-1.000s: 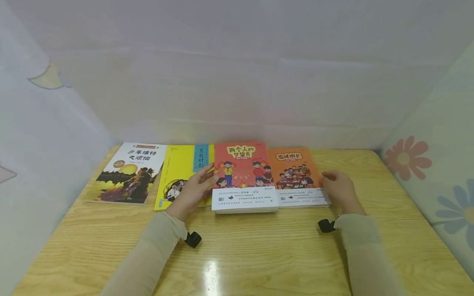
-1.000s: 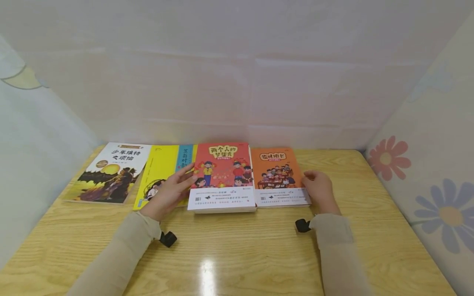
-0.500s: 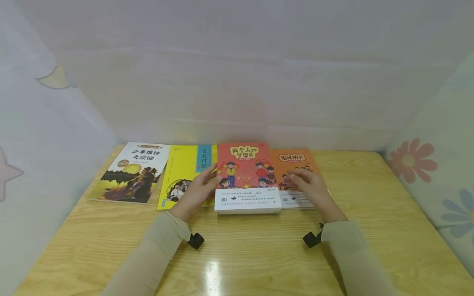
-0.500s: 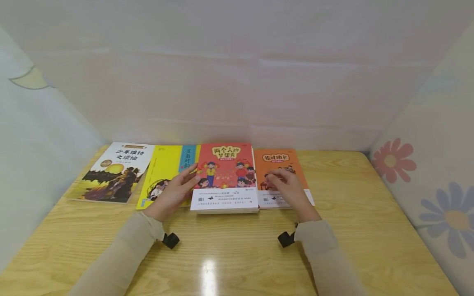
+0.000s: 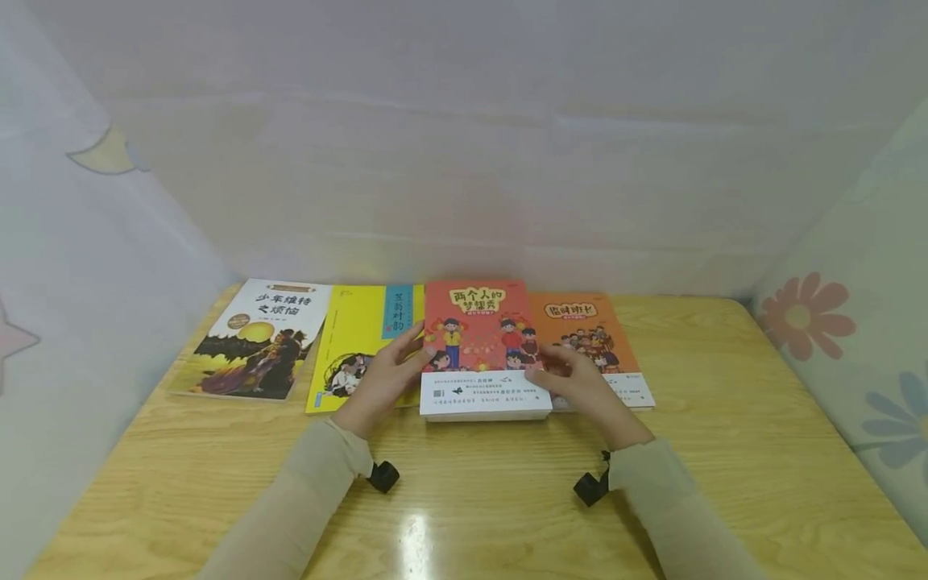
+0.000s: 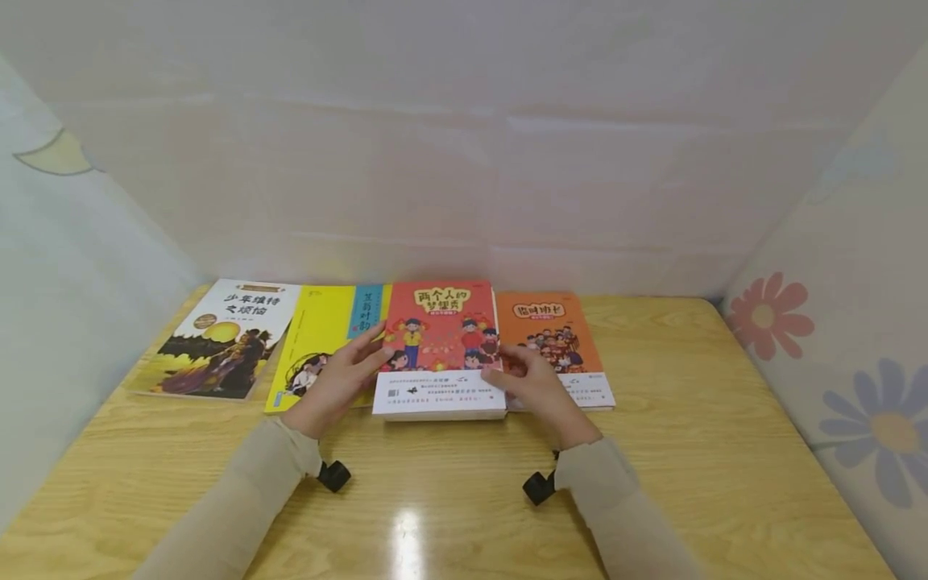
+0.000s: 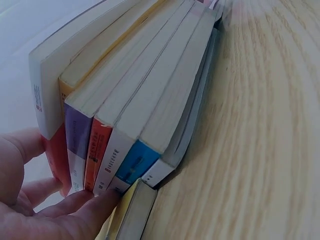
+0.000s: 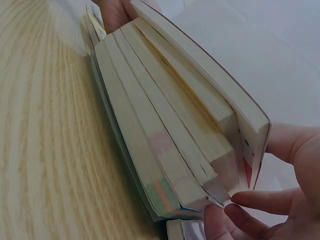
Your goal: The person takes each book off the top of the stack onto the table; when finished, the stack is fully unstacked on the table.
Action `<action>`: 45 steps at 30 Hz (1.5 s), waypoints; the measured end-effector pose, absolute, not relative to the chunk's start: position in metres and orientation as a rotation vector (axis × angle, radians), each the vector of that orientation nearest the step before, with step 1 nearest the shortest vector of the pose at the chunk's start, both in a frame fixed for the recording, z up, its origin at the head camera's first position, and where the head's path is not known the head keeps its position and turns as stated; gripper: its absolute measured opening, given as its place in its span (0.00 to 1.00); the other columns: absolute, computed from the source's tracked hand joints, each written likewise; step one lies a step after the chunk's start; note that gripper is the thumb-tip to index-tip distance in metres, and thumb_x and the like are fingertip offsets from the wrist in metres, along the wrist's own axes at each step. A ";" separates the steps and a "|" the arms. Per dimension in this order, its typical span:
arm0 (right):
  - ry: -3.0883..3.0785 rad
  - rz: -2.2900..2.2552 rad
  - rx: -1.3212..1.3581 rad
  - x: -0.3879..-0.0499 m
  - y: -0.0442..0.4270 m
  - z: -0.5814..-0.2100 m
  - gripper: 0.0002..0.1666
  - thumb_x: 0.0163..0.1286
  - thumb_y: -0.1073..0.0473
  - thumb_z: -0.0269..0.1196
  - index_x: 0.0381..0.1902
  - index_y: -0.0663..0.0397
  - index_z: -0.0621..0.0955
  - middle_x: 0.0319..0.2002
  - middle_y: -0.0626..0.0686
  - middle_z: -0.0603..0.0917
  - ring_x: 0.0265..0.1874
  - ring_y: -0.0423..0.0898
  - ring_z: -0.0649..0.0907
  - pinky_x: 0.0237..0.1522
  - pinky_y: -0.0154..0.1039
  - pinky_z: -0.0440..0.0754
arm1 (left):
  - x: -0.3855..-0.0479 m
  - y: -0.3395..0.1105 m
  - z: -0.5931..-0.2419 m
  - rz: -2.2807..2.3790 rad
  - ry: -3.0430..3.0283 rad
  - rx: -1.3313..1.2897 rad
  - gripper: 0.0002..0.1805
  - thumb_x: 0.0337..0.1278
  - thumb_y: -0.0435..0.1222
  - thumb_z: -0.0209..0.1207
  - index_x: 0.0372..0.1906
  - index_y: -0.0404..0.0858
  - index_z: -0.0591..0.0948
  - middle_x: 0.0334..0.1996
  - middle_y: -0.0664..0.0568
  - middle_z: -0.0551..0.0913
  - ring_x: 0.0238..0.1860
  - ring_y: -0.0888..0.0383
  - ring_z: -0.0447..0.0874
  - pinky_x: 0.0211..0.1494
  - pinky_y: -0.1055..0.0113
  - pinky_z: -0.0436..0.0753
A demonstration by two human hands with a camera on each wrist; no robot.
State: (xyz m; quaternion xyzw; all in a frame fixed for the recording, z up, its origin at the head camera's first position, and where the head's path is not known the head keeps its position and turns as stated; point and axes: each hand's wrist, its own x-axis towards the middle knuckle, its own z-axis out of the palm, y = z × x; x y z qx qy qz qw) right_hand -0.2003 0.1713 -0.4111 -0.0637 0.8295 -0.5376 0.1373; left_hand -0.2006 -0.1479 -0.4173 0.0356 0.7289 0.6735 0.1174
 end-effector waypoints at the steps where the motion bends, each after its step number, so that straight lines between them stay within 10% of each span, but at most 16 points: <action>1: 2.392 -1.555 -0.200 -0.200 0.171 -0.411 0.46 0.71 0.44 0.67 0.77 0.60 0.64 0.68 0.63 0.73 0.62 0.59 0.75 0.53 0.46 0.82 | -0.200 -0.149 -0.417 1.964 2.136 0.099 0.40 0.72 0.51 0.59 0.81 0.54 0.56 0.78 0.45 0.58 0.77 0.44 0.58 0.75 0.49 0.66; 8: 2.351 -1.523 -0.223 -0.202 0.173 -0.406 0.47 0.72 0.41 0.64 0.78 0.59 0.61 0.74 0.63 0.66 0.73 0.62 0.65 0.70 0.59 0.69 | -0.202 -0.153 -0.417 2.040 2.035 0.111 0.37 0.76 0.46 0.55 0.82 0.51 0.53 0.79 0.44 0.57 0.77 0.46 0.58 0.75 0.51 0.65; 18: 2.085 -1.761 -0.210 -0.211 0.193 -0.404 0.40 0.74 0.62 0.63 0.76 0.68 0.59 0.69 0.69 0.67 0.53 0.50 0.78 0.46 0.33 0.83 | -0.202 -0.157 -0.423 1.945 2.104 0.166 0.37 0.74 0.43 0.58 0.81 0.46 0.58 0.78 0.49 0.59 0.77 0.48 0.60 0.73 0.56 0.70; 26: 1.989 -1.808 -0.199 -0.212 0.211 -0.396 0.38 0.73 0.68 0.58 0.75 0.70 0.55 0.45 0.54 0.84 0.38 0.44 0.86 0.41 0.37 0.87 | -0.201 -0.157 -0.421 1.964 2.075 0.156 0.37 0.73 0.42 0.59 0.80 0.47 0.58 0.79 0.50 0.57 0.77 0.49 0.59 0.73 0.57 0.69; 33: 1.894 -1.947 -0.301 -0.218 0.220 -0.395 0.34 0.76 0.70 0.54 0.74 0.74 0.56 0.46 0.48 0.85 0.41 0.43 0.87 0.43 0.35 0.87 | -0.200 -0.158 -0.419 1.980 2.062 0.155 0.38 0.72 0.41 0.61 0.81 0.48 0.58 0.80 0.54 0.55 0.78 0.50 0.55 0.73 0.56 0.68; 45: 1.732 -2.325 -0.308 -0.212 0.269 -0.397 0.25 0.81 0.66 0.51 0.72 0.45 0.71 0.51 0.47 0.86 0.42 0.42 0.88 0.40 0.34 0.88 | -0.204 -0.151 -0.422 1.978 2.057 0.080 0.39 0.69 0.41 0.64 0.79 0.51 0.61 0.78 0.54 0.59 0.78 0.53 0.57 0.72 0.58 0.70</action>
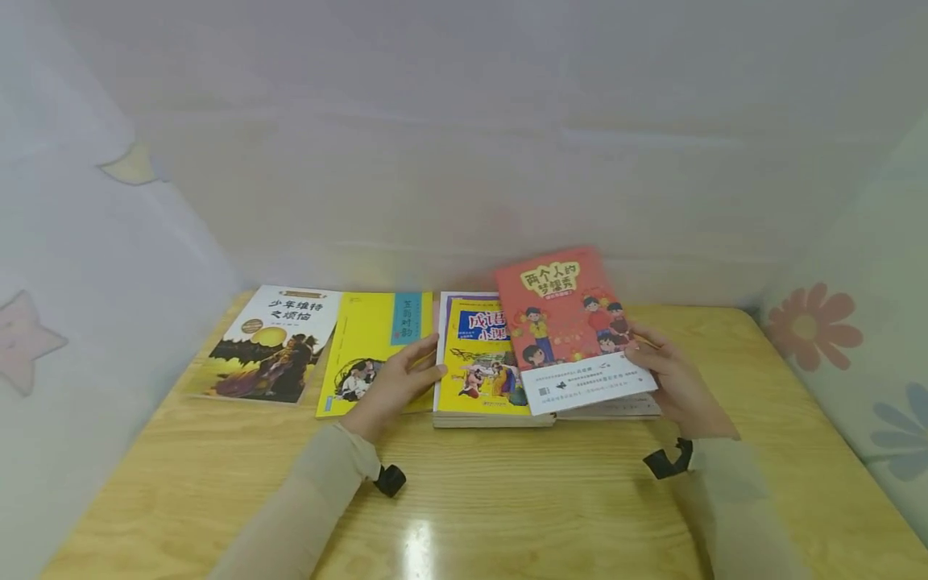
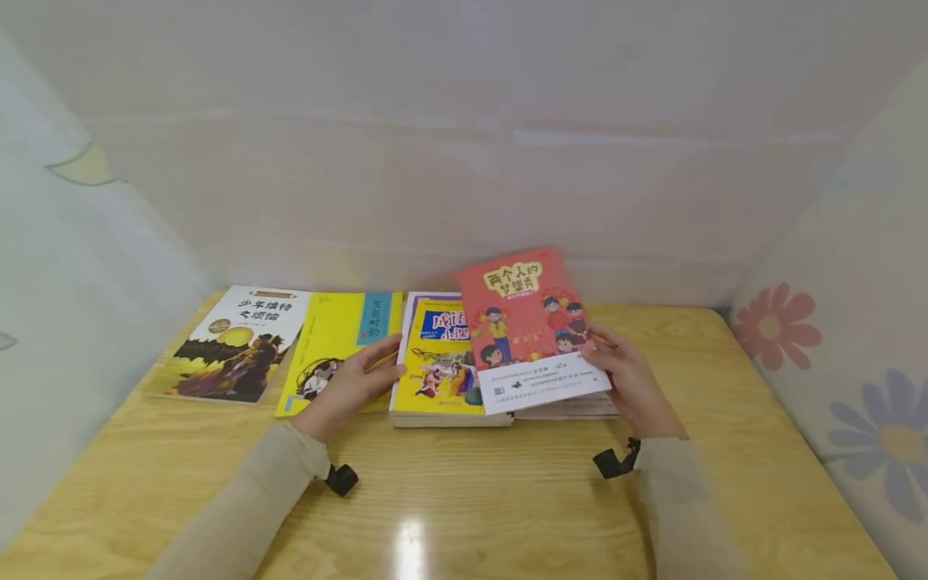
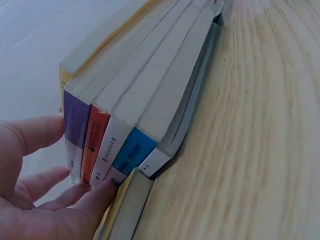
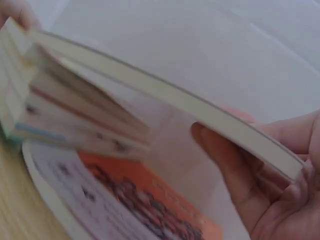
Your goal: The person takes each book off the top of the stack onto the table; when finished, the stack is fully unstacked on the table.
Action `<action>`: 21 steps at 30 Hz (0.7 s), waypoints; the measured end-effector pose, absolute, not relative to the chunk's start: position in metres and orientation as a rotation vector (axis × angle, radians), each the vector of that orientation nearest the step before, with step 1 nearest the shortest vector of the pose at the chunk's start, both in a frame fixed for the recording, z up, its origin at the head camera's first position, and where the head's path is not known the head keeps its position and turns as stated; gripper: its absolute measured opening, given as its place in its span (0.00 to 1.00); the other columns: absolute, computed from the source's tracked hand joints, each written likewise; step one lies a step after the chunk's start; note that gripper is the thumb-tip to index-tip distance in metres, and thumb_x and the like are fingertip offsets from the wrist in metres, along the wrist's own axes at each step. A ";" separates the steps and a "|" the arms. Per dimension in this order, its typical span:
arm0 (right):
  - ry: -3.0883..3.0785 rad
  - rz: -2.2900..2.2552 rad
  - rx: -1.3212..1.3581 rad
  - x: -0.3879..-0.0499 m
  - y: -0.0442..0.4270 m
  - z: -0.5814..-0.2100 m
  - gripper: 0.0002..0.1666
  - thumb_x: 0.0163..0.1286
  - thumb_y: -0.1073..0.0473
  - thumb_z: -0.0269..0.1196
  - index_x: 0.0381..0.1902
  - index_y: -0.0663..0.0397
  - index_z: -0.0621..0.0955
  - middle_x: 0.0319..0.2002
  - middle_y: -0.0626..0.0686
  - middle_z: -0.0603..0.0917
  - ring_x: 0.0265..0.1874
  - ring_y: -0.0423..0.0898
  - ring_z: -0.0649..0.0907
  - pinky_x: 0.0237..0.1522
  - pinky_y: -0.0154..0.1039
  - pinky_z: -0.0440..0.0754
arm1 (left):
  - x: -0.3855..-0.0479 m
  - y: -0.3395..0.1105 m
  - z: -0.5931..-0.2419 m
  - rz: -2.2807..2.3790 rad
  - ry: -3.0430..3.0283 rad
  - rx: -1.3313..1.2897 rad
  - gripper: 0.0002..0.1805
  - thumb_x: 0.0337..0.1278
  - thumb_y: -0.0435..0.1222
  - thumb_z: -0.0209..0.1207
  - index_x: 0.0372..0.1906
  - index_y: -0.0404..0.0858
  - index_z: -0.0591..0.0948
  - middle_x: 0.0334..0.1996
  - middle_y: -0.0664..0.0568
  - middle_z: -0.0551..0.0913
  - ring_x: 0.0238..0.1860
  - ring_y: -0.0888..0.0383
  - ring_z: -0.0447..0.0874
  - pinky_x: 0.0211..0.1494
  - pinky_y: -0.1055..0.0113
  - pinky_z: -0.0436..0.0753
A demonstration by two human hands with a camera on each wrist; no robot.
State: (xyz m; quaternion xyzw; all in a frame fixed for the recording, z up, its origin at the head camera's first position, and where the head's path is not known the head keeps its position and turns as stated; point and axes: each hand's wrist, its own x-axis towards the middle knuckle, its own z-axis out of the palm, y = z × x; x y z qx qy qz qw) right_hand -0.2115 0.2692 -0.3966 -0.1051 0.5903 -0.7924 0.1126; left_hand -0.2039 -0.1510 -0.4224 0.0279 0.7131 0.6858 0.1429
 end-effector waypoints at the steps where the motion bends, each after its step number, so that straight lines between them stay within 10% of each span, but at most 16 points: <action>1: 1.724 -2.358 -0.310 -0.210 0.276 -0.397 0.25 0.81 0.66 0.50 0.72 0.43 0.72 0.51 0.46 0.86 0.42 0.42 0.88 0.39 0.33 0.88 | -0.203 -0.150 -0.422 1.977 2.055 0.078 0.39 0.69 0.41 0.64 0.80 0.51 0.60 0.78 0.54 0.59 0.78 0.52 0.57 0.73 0.57 0.70; 15: 1.433 -2.730 -0.228 -0.188 0.399 -0.413 0.26 0.81 0.71 0.44 0.62 0.47 0.82 0.50 0.51 0.87 0.43 0.44 0.87 0.41 0.34 0.87 | -0.202 -0.147 -0.416 1.982 2.026 0.059 0.40 0.70 0.37 0.63 0.80 0.50 0.58 0.78 0.53 0.59 0.77 0.53 0.59 0.71 0.59 0.71; 21: 1.705 -2.621 -0.128 -0.185 0.442 -0.417 0.29 0.81 0.67 0.48 0.75 0.40 0.70 0.49 0.42 0.86 0.42 0.40 0.87 0.38 0.32 0.87 | -0.199 -0.149 -0.420 1.962 2.051 0.079 0.40 0.71 0.39 0.62 0.81 0.50 0.57 0.78 0.54 0.58 0.77 0.53 0.58 0.73 0.57 0.70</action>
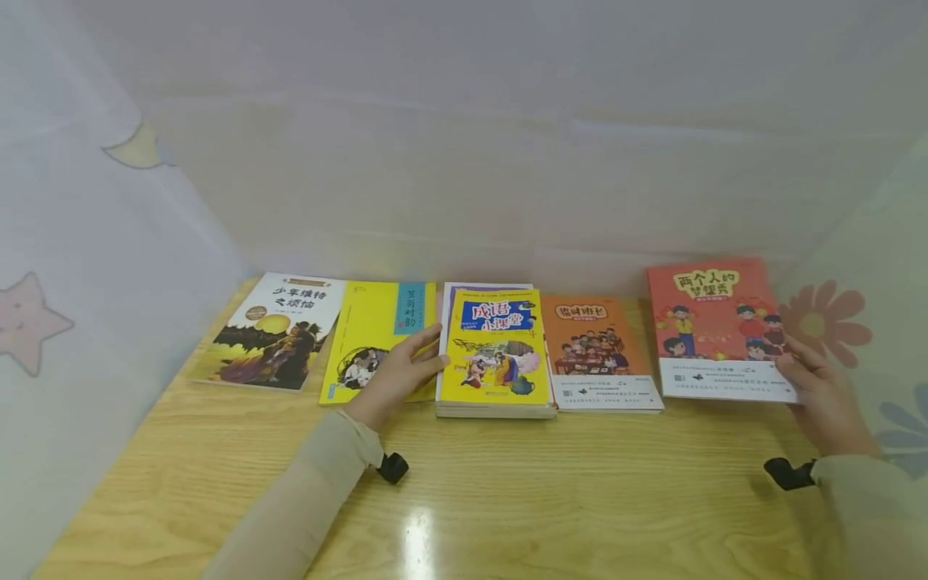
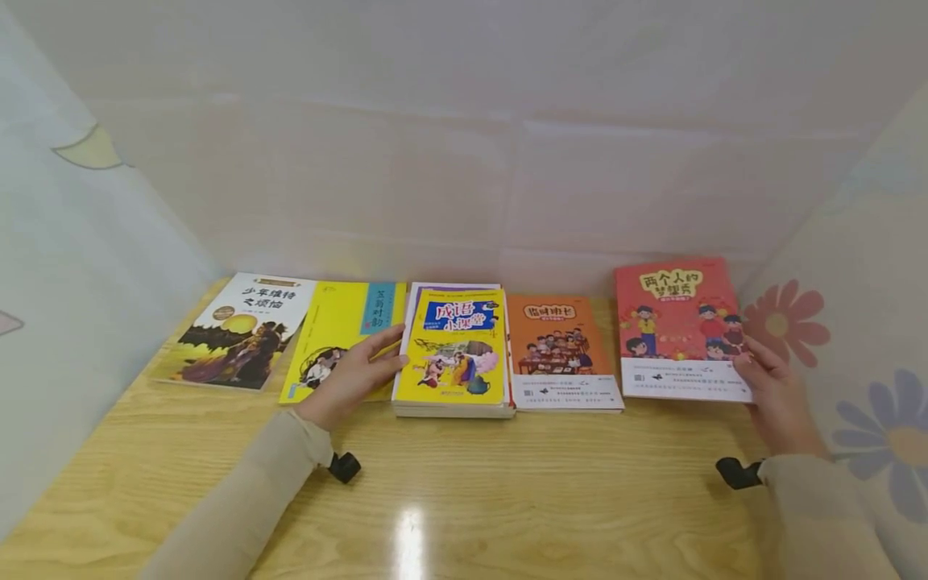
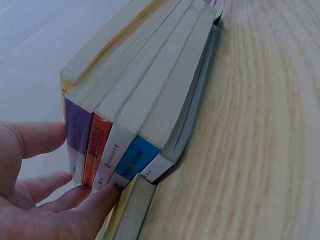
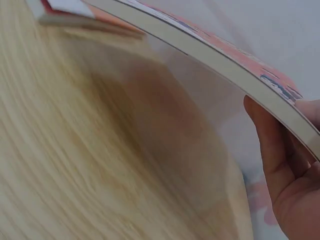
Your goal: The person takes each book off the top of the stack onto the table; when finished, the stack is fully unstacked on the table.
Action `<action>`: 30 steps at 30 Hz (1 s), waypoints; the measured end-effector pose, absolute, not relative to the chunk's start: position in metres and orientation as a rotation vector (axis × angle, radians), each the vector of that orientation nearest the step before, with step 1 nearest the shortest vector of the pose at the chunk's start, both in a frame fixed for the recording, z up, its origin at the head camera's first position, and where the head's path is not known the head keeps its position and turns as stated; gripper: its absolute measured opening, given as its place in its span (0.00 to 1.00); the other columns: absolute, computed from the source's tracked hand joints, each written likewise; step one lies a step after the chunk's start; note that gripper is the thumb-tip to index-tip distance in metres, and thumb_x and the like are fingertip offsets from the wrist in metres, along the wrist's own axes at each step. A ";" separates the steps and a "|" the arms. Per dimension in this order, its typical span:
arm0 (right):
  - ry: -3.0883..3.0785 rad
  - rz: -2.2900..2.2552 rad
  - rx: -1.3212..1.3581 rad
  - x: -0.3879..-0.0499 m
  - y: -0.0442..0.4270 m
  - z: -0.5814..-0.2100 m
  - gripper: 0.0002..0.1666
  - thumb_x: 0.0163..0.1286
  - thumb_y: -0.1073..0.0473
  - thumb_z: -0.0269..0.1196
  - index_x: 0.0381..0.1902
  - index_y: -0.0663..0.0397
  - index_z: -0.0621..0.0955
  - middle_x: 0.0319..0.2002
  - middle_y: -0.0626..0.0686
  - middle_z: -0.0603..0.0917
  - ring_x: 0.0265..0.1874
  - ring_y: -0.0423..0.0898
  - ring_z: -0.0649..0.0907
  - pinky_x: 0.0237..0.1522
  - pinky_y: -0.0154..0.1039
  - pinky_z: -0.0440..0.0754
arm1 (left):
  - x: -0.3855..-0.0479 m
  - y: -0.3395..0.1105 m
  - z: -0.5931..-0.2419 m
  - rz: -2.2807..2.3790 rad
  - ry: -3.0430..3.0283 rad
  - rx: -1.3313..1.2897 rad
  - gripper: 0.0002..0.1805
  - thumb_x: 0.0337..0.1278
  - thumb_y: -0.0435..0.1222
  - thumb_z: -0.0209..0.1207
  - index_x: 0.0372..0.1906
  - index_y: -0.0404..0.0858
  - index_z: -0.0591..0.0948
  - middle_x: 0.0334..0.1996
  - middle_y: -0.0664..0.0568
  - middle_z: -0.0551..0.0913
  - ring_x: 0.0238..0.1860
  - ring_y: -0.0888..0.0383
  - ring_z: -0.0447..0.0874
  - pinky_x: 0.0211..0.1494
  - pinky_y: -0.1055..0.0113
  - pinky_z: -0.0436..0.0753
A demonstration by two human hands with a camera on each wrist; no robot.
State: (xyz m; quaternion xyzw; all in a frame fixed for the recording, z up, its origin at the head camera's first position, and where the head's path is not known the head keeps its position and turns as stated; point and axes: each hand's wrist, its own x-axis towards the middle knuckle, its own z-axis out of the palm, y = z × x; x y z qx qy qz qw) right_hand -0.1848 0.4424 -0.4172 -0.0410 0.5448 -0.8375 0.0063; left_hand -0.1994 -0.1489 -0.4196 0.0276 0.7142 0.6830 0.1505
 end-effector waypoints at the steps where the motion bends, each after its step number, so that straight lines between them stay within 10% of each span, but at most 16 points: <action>1: 1.766 -2.579 -0.105 -0.185 0.448 -0.419 0.32 0.81 0.66 0.49 0.78 0.40 0.64 0.49 0.41 0.86 0.41 0.39 0.87 0.38 0.31 0.87 | -0.199 -0.149 -0.420 1.957 2.057 0.087 0.40 0.71 0.39 0.62 0.81 0.49 0.57 0.79 0.53 0.58 0.77 0.53 0.58 0.73 0.56 0.69; 4: 1.954 -2.430 -0.011 -0.185 0.460 -0.427 0.41 0.81 0.61 0.52 0.82 0.46 0.47 0.48 0.35 0.82 0.40 0.35 0.86 0.37 0.29 0.86 | -0.200 -0.150 -0.421 1.957 2.058 0.085 0.39 0.71 0.39 0.62 0.81 0.49 0.57 0.78 0.54 0.58 0.78 0.53 0.57 0.73 0.56 0.69; 10: 2.405 -1.930 0.294 -0.191 0.465 -0.444 0.44 0.81 0.48 0.53 0.81 0.55 0.45 0.74 0.47 0.64 0.45 0.27 0.77 0.36 0.21 0.78 | -0.200 -0.149 -0.421 1.959 2.059 0.093 0.39 0.71 0.38 0.62 0.81 0.48 0.57 0.79 0.52 0.58 0.78 0.52 0.56 0.73 0.56 0.69; 15: 2.657 -1.429 0.467 -0.201 0.455 -0.442 0.41 0.82 0.44 0.42 0.80 0.60 0.46 0.78 0.73 0.44 0.71 0.58 0.60 0.71 0.44 0.65 | -0.199 -0.148 -0.419 1.947 2.064 0.105 0.40 0.71 0.37 0.61 0.81 0.48 0.56 0.79 0.50 0.57 0.78 0.50 0.55 0.73 0.54 0.68; 18: 2.686 -1.327 0.470 -0.207 0.451 -0.441 0.40 0.82 0.46 0.41 0.80 0.63 0.46 0.76 0.77 0.47 0.69 0.70 0.55 0.69 0.63 0.59 | -0.199 -0.148 -0.418 1.943 2.071 0.112 0.39 0.72 0.37 0.60 0.81 0.48 0.56 0.79 0.49 0.57 0.79 0.50 0.55 0.74 0.53 0.67; 30: 2.908 -1.002 0.438 -0.210 0.435 -0.421 0.36 0.80 0.50 0.44 0.71 0.77 0.64 0.66 0.82 0.62 0.63 0.76 0.65 0.57 0.65 0.71 | -0.200 -0.148 -0.418 1.945 2.055 0.116 0.40 0.72 0.38 0.60 0.81 0.48 0.55 0.79 0.51 0.58 0.78 0.51 0.55 0.74 0.54 0.67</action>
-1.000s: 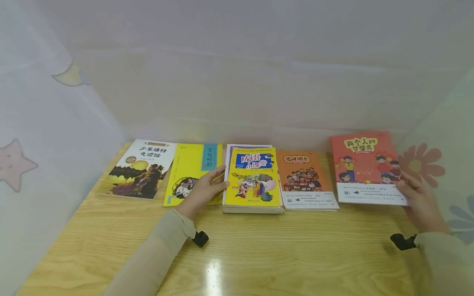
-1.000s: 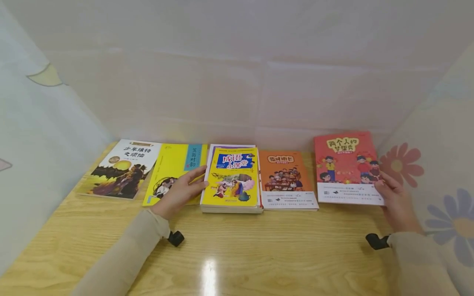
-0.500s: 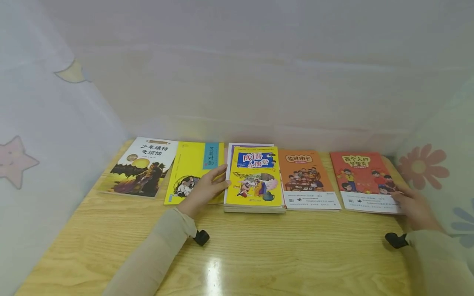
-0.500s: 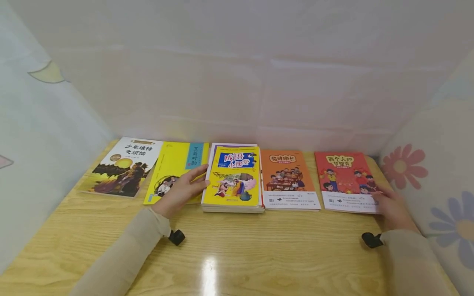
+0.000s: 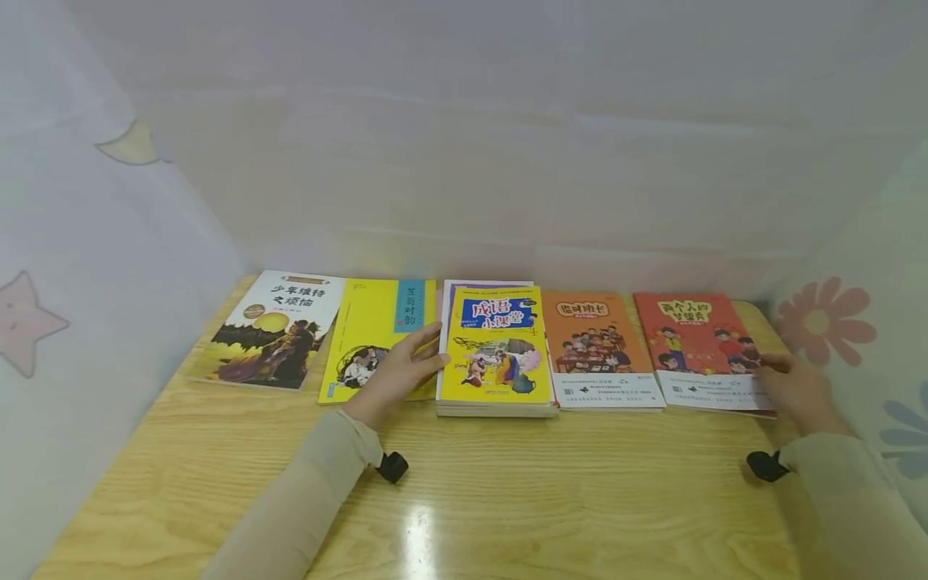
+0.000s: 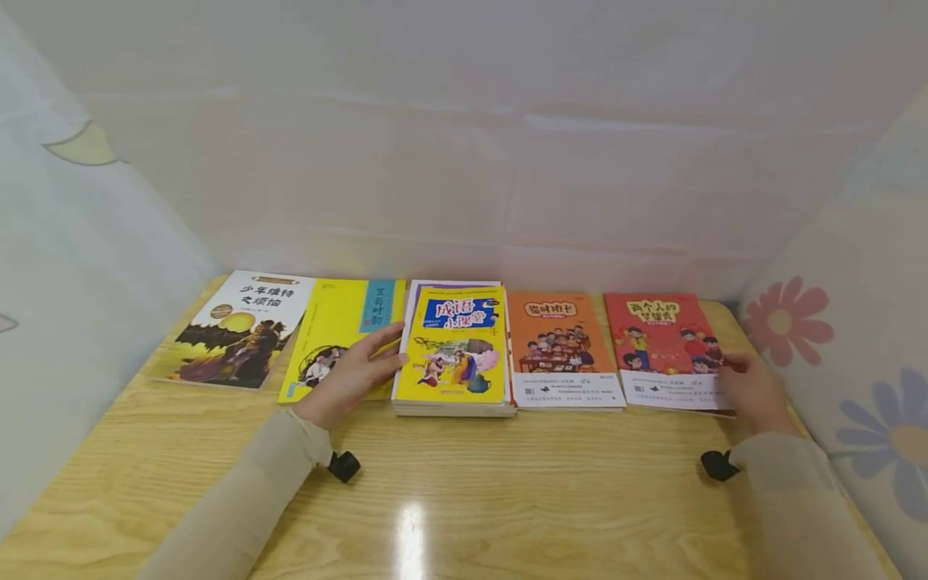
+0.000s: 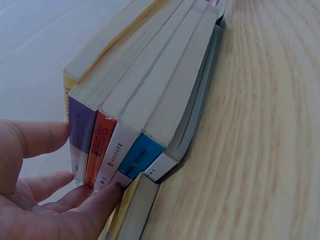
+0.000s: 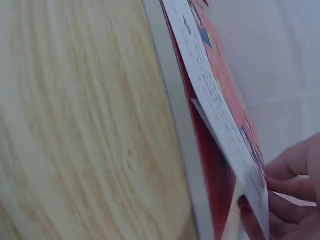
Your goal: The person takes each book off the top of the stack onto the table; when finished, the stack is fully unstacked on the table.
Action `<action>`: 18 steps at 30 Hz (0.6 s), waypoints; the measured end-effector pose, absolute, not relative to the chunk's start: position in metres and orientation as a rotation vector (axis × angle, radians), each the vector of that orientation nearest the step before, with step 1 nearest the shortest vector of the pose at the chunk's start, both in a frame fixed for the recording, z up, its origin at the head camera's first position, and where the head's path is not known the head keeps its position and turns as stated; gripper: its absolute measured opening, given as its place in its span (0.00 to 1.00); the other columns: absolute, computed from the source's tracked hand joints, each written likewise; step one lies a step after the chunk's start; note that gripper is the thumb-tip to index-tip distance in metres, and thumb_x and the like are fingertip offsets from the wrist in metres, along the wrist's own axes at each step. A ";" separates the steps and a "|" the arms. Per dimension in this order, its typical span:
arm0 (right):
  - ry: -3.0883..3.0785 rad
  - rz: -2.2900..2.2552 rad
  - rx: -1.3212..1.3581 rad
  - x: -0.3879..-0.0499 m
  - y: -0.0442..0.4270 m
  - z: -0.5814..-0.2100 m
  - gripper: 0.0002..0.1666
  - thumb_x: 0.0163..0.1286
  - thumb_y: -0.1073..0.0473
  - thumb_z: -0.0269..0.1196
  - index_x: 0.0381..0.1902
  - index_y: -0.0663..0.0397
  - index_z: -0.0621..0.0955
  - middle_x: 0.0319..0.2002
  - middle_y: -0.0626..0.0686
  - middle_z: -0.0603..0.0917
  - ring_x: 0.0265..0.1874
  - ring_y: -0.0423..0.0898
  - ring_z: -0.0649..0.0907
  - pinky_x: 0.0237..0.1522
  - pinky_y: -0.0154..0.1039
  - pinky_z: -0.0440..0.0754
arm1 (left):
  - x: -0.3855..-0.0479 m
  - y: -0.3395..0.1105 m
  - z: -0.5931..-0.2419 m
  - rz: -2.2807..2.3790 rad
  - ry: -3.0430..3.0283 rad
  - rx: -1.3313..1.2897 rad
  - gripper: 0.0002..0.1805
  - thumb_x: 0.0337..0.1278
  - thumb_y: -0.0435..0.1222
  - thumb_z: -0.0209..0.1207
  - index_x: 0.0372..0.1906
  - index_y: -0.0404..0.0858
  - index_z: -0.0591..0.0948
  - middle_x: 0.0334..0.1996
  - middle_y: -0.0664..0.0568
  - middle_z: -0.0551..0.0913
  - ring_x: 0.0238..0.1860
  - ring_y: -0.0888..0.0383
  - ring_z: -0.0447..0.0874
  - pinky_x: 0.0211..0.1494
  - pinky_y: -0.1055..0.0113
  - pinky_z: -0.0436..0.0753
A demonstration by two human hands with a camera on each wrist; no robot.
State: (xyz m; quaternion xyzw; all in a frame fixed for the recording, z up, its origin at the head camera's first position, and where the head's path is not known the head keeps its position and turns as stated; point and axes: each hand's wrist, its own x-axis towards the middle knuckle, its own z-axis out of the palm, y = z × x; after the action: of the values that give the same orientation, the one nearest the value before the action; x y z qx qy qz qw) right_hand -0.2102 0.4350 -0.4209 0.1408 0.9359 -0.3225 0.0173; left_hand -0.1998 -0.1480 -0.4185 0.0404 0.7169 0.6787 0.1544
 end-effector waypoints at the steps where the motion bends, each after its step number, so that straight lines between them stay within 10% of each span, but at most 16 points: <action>1: 2.932 -1.018 0.458 -0.209 0.432 -0.417 0.35 0.79 0.51 0.44 0.71 0.75 0.65 0.67 0.81 0.63 0.63 0.74 0.66 0.53 0.61 0.74 | -0.200 -0.148 -0.418 1.943 2.056 0.118 0.40 0.72 0.38 0.61 0.81 0.48 0.55 0.79 0.52 0.58 0.78 0.51 0.55 0.74 0.55 0.67; 8: 3.145 -1.289 0.525 -0.199 0.392 -0.391 0.27 0.75 0.58 0.50 0.65 0.70 0.76 0.72 0.69 0.66 0.68 0.66 0.66 0.53 0.53 0.72 | -0.202 -0.150 -0.420 1.946 2.052 0.107 0.39 0.71 0.40 0.62 0.80 0.51 0.57 0.78 0.54 0.59 0.78 0.52 0.55 0.74 0.54 0.67; 15: 3.196 -1.436 0.397 -0.190 0.341 -0.376 0.23 0.75 0.60 0.53 0.62 0.69 0.79 0.64 0.67 0.76 0.45 0.60 0.82 0.36 0.38 0.81 | -0.203 -0.148 -0.421 1.942 2.059 0.069 0.39 0.71 0.39 0.62 0.80 0.51 0.58 0.78 0.53 0.59 0.78 0.51 0.56 0.74 0.54 0.68; 18: 3.087 -1.519 0.277 -0.184 0.315 -0.373 0.24 0.80 0.55 0.52 0.64 0.64 0.77 0.61 0.62 0.77 0.56 0.47 0.77 0.45 0.35 0.76 | -0.202 -0.148 -0.421 1.939 2.071 0.057 0.39 0.71 0.39 0.61 0.81 0.51 0.58 0.78 0.52 0.59 0.78 0.51 0.57 0.73 0.55 0.69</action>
State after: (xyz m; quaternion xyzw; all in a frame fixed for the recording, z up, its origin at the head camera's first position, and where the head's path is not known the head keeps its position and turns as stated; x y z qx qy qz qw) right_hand -0.1836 0.3149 -0.3735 0.0793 0.8836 -0.4349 -0.1545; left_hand -0.2019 -0.1480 -0.4211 0.0200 0.7215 0.6753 0.1513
